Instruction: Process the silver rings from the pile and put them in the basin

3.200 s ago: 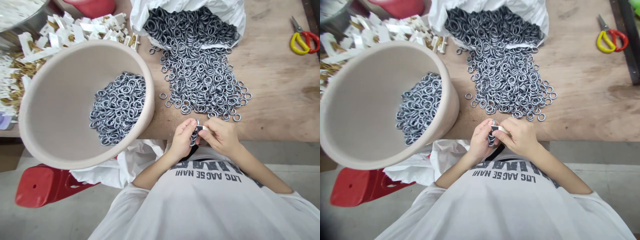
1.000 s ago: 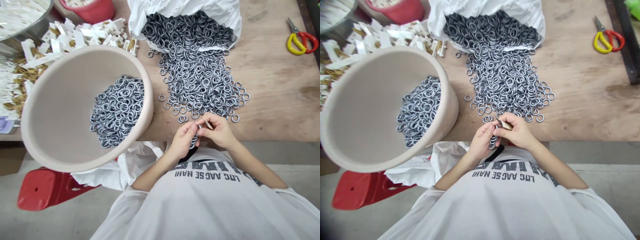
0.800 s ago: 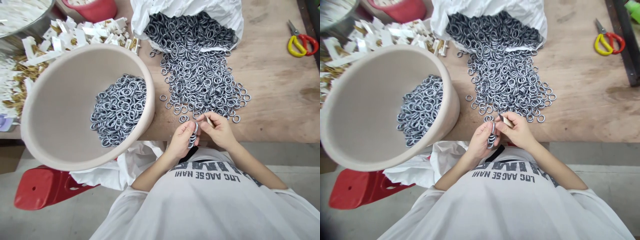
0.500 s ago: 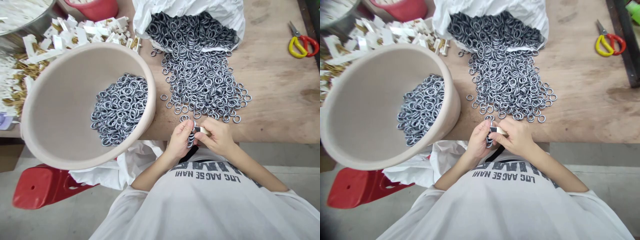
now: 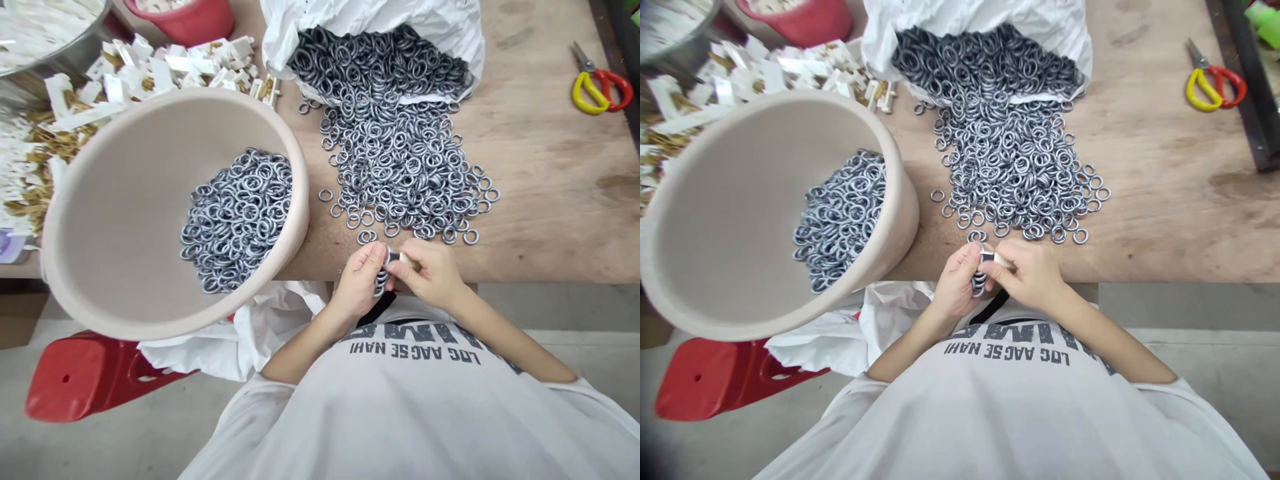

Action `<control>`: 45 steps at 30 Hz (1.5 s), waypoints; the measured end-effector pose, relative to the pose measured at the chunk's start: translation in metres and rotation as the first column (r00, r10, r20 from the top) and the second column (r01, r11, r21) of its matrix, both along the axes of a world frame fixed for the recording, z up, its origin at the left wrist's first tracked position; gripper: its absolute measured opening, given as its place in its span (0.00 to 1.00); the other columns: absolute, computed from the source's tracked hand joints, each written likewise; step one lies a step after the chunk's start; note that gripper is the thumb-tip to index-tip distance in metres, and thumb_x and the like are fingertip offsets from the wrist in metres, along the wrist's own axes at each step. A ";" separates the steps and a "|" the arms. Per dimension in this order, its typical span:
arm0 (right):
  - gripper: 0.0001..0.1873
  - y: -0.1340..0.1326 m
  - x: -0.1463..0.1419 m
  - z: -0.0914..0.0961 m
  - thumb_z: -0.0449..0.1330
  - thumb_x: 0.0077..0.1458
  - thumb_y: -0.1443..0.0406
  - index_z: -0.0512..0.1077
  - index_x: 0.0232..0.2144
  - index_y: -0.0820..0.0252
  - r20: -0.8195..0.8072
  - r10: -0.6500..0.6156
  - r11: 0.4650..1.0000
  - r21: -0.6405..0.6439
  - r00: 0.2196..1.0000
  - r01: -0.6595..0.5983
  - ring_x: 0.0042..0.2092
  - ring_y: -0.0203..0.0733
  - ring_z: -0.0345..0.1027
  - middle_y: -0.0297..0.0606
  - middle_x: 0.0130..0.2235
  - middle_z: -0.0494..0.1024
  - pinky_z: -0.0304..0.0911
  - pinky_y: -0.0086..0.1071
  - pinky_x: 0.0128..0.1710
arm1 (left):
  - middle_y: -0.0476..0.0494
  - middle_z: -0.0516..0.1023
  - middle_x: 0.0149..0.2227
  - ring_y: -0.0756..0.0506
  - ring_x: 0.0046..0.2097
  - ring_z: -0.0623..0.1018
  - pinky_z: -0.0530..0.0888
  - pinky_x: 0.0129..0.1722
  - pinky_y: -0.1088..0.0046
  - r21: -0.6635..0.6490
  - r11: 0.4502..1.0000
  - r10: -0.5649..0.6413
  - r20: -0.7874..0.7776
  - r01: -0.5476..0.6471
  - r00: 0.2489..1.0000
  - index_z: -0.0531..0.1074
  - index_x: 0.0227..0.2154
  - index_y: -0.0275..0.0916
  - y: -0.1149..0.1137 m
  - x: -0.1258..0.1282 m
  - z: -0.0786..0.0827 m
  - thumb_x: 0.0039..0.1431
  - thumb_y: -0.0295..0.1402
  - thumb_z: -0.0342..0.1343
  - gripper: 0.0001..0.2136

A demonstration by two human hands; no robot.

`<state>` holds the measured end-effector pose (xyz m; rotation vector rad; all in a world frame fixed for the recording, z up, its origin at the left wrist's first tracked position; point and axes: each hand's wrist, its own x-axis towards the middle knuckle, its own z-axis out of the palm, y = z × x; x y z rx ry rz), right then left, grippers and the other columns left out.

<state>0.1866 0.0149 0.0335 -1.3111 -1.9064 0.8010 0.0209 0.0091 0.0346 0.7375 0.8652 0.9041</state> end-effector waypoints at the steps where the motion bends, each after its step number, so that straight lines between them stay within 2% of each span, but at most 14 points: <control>1: 0.24 0.004 0.003 -0.004 0.55 0.66 0.50 0.64 0.22 0.58 -0.041 -0.041 0.998 -0.055 0.998 0.039 0.28 0.35 0.58 0.30 0.24 0.64 0.48 0.32 0.29 | 0.51 0.70 0.25 0.55 0.20 0.70 0.64 0.19 0.78 0.043 0.998 -0.047 0.009 0.046 0.999 0.68 0.27 0.37 -0.002 -0.001 0.001 0.60 0.51 0.59 0.21; 4: 0.27 0.015 0.011 -0.015 0.52 0.66 0.47 0.58 0.22 0.56 -0.162 -0.196 0.973 -0.151 0.967 0.172 0.27 0.35 0.53 0.28 0.22 0.57 0.48 0.31 0.28 | 0.49 0.71 0.28 0.56 0.21 0.71 0.65 0.22 0.78 0.128 0.983 -0.139 0.048 0.132 0.989 0.68 0.25 0.35 -0.005 -0.003 0.004 0.64 0.46 0.57 0.19; 6: 0.26 0.017 0.012 -0.017 0.53 0.66 0.47 0.58 0.22 0.56 -0.172 -0.234 0.965 -0.160 0.957 0.207 0.27 0.35 0.52 0.27 0.23 0.56 0.47 0.31 0.28 | 0.50 0.70 0.28 0.56 0.20 0.70 0.63 0.21 0.79 0.095 0.992 -0.091 0.078 0.083 0.993 0.66 0.25 0.35 -0.004 -0.006 0.003 0.65 0.44 0.57 0.18; 10: 0.24 0.011 0.004 -0.009 0.53 0.65 0.47 0.64 0.25 0.57 -0.070 -0.178 0.977 -0.128 0.982 0.168 0.28 0.35 0.56 0.29 0.24 0.63 0.48 0.31 0.29 | 0.51 0.72 0.29 0.57 0.20 0.71 0.62 0.20 0.81 0.004 0.999 0.052 0.089 -0.053 0.995 0.65 0.27 0.36 0.002 -0.012 -0.002 0.63 0.46 0.59 0.18; 13: 0.21 0.009 -0.006 -0.003 0.53 0.66 0.48 0.71 0.34 0.57 -0.015 -0.136 0.987 -0.086 0.991 0.134 0.31 0.38 0.64 0.32 0.29 0.72 0.53 0.32 0.32 | 0.51 0.72 0.30 0.56 0.20 0.71 0.62 0.19 0.81 -0.028 0.996 0.091 0.076 -0.089 0.993 0.67 0.28 0.36 0.004 -0.018 -0.004 0.61 0.46 0.60 0.18; 16: 0.17 0.015 -0.017 0.001 0.57 0.65 0.51 0.73 0.46 0.55 0.113 -0.098 0.994 -0.041 0.989 0.103 0.39 0.42 0.71 0.37 0.40 0.79 0.58 0.33 0.37 | 0.50 0.74 0.30 0.56 0.20 0.71 0.62 0.18 0.81 -0.024 0.991 0.134 0.068 -0.133 0.989 0.69 0.29 0.35 0.007 -0.027 -0.003 0.61 0.45 0.61 0.16; 18: 0.16 0.020 -0.025 0.002 0.57 0.65 0.55 0.73 0.51 0.53 0.279 -0.033 0.999 -0.029 0.960 0.043 0.44 0.45 0.73 0.38 0.46 0.79 0.58 0.33 0.38 | 0.49 0.75 0.31 0.56 0.20 0.71 0.62 0.17 0.81 -0.014 0.984 0.178 0.059 -0.178 0.982 0.71 0.31 0.35 0.009 -0.035 -0.004 0.60 0.44 0.61 0.15; 22: 0.14 0.027 -0.041 0.003 0.54 0.66 0.61 0.74 0.50 0.52 0.599 0.040 0.999 -0.050 0.800 -0.012 0.40 0.46 0.72 0.41 0.46 0.76 0.52 0.34 0.30 | 0.50 0.75 0.30 0.56 0.20 0.71 0.64 0.17 0.82 -0.024 0.966 0.259 0.069 -0.258 0.963 0.72 0.33 0.36 0.012 -0.051 -0.006 0.59 0.41 0.61 0.12; 25: 0.13 0.029 -0.045 0.001 0.52 0.66 0.63 0.75 0.46 0.53 0.648 0.019 0.999 -0.044 0.761 0.012 0.39 0.45 0.72 0.41 0.46 0.75 0.50 0.35 0.29 | 0.51 0.75 0.29 0.55 0.20 0.72 0.65 0.18 0.81 -0.023 0.955 0.296 0.107 -0.295 0.949 0.70 0.31 0.37 0.014 -0.059 -0.009 0.58 0.41 0.61 0.12; 30: 0.10 0.032 -0.035 -0.003 0.55 0.64 0.64 0.75 0.45 0.54 0.470 -0.082 0.995 -0.017 0.879 0.102 0.41 0.46 0.72 0.41 0.45 0.75 0.57 0.35 0.35 | 0.50 0.75 0.29 0.55 0.20 0.72 0.65 0.18 0.80 0.000 0.949 0.314 0.112 -0.316 0.943 0.68 0.29 0.37 0.015 -0.056 -0.011 0.59 0.46 0.60 0.16; 34: 0.06 0.031 -0.021 -0.002 0.59 0.62 0.63 0.74 0.40 0.57 0.114 -0.195 0.980 -0.026 0.974 0.199 0.41 0.45 0.71 0.39 0.40 0.77 0.60 0.36 0.41 | 0.49 0.76 0.28 0.56 0.19 0.71 0.63 0.17 0.81 0.003 0.961 0.273 0.097 -0.275 0.957 0.65 0.25 0.36 0.015 -0.046 -0.010 0.58 0.43 0.61 0.17; 37: 0.07 0.026 -0.014 0.003 0.59 0.63 0.60 0.73 0.38 0.57 -0.181 -0.216 0.966 -0.182 0.960 0.183 0.35 0.40 0.68 0.34 0.34 0.76 0.61 0.34 0.38 | 0.49 0.77 0.29 0.55 0.19 0.72 0.63 0.17 0.81 0.009 0.978 0.204 0.114 -0.207 0.972 0.67 0.28 0.37 0.016 -0.037 -0.009 0.58 0.39 0.61 0.13; 40: 0.07 0.020 -0.011 0.009 0.60 0.62 0.60 0.73 0.39 0.57 -0.391 -0.223 0.946 -0.307 0.893 0.102 0.33 0.37 0.66 0.32 0.33 0.75 0.61 0.32 0.36 | 0.50 0.77 0.28 0.55 0.19 0.72 0.64 0.17 0.81 -0.022 0.990 0.141 0.117 -0.139 0.983 0.69 0.33 0.37 0.018 -0.026 -0.009 0.57 0.38 0.62 0.10; 45: 0.07 0.012 -0.006 0.013 0.61 0.62 0.60 0.73 0.39 0.57 -0.503 -0.206 0.933 -0.360 0.839 0.013 0.36 0.37 0.69 0.33 0.35 0.76 0.63 0.32 0.39 | 0.52 0.76 0.27 0.55 0.19 0.72 0.64 0.17 0.82 -0.059 0.997 0.053 0.069 -0.049 0.996 0.69 0.34 0.37 0.018 -0.004 -0.011 0.57 0.43 0.64 0.14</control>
